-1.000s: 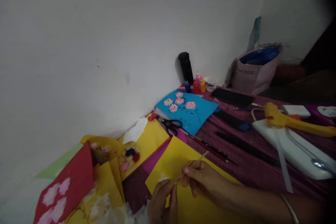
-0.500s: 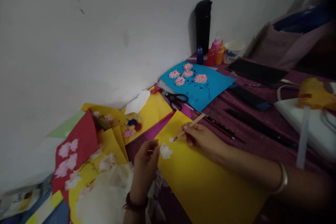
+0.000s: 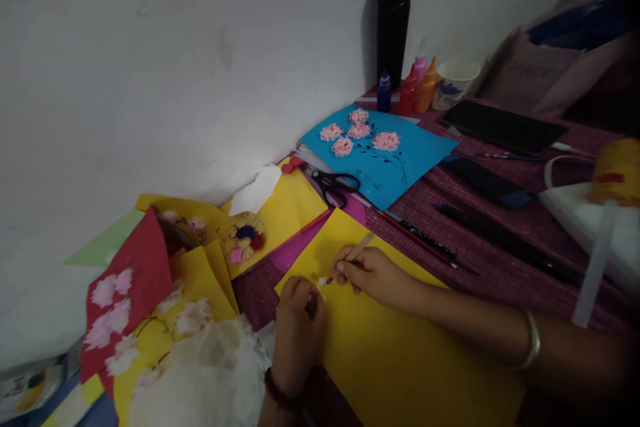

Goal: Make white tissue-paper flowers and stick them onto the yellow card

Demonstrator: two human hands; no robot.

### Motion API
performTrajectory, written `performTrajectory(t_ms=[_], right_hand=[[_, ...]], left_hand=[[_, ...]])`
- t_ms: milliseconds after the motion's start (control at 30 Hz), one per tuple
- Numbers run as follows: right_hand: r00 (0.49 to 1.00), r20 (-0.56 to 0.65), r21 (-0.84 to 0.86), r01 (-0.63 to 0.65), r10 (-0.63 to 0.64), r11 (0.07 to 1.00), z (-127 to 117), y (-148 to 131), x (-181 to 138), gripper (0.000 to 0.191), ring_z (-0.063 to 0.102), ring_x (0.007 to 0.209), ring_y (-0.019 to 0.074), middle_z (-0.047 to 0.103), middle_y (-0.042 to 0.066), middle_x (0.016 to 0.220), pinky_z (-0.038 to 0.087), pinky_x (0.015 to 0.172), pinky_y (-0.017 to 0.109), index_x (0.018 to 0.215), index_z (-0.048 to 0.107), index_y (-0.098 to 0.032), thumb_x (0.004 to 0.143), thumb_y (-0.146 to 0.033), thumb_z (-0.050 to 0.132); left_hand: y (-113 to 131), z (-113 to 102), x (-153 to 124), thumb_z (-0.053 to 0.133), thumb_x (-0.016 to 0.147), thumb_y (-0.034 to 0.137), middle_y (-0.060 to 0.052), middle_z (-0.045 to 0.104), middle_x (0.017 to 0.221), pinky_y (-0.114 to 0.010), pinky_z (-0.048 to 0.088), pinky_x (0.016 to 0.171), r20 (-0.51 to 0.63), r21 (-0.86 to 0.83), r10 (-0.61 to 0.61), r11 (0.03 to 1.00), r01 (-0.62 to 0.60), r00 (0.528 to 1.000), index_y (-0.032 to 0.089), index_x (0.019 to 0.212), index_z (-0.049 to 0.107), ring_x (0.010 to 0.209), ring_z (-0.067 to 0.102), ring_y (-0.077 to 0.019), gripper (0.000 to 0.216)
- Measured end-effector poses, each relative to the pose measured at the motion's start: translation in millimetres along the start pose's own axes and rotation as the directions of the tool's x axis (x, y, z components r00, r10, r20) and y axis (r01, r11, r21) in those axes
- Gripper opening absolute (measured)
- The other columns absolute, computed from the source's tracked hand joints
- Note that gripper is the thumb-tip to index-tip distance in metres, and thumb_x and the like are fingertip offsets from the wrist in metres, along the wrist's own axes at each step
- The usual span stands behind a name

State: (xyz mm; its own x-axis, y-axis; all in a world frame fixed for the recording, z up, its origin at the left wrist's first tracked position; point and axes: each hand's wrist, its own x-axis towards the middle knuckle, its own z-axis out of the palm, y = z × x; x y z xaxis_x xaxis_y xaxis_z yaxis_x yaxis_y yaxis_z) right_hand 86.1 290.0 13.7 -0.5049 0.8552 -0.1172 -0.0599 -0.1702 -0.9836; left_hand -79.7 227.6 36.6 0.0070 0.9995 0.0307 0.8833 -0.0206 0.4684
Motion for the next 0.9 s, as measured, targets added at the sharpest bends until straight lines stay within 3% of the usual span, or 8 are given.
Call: performTrajectory(t_ms=[100,333,767,900], right_hand=[[0.997,0.046,-0.144,0.068,-0.062,0.987,0,3,-2,0.021,0.055,0.061,0.0106,0.059,0.001,0.076,0.041,0.05,0.02,0.076,0.062,-0.016,0.087,-0.02,0.044],[0.986,0.086,-0.292,0.163,-0.143,0.942,1,3,-1,0.021,0.056,0.061,0.0096,0.065,0.001,0.078,0.039,0.053,0.019,0.079,0.067,-0.015,0.085,-0.016,0.047],[0.974,0.107,-0.425,0.228,-0.202,0.876,7,5,-4,0.018,0.06,0.074,0.0127,0.067,-0.002,0.079,0.041,0.066,0.022,0.079,0.064,-0.019,0.085,-0.016,0.048],[0.976,0.085,-0.439,0.216,-0.199,0.872,9,3,-6,0.017,0.06,0.073,0.0141,0.066,-0.001,0.076,0.042,0.067,0.023,0.08,0.065,-0.02,0.085,-0.019,0.048]], left_hand=[[-8,0,-1,0.046,0.073,0.004,0.001,0.048,0.073,-0.024,0.037,0.064,-0.003,-0.054,0.013,0.998,-0.013,1.0,0.019,0.067,0.046,0.069,0.047,-0.0127,0.016],[-17,3,0,0.046,0.073,0.005,0.001,0.048,0.071,-0.024,0.036,0.063,-0.012,-0.106,0.033,0.994,-0.034,0.999,0.019,0.066,0.048,0.069,0.047,-0.0126,0.016],[-12,-2,3,0.046,0.074,0.006,0.0,0.049,0.072,-0.025,0.036,0.062,0.034,-0.122,0.003,0.993,0.001,0.999,0.018,0.066,0.048,0.068,0.047,-0.0131,0.015],[-7,-5,2,0.051,0.076,0.011,-0.002,0.054,0.082,-0.028,0.039,0.071,0.079,-0.153,0.013,0.988,0.0,0.997,0.019,0.081,0.055,0.079,0.051,-0.0154,0.011]])
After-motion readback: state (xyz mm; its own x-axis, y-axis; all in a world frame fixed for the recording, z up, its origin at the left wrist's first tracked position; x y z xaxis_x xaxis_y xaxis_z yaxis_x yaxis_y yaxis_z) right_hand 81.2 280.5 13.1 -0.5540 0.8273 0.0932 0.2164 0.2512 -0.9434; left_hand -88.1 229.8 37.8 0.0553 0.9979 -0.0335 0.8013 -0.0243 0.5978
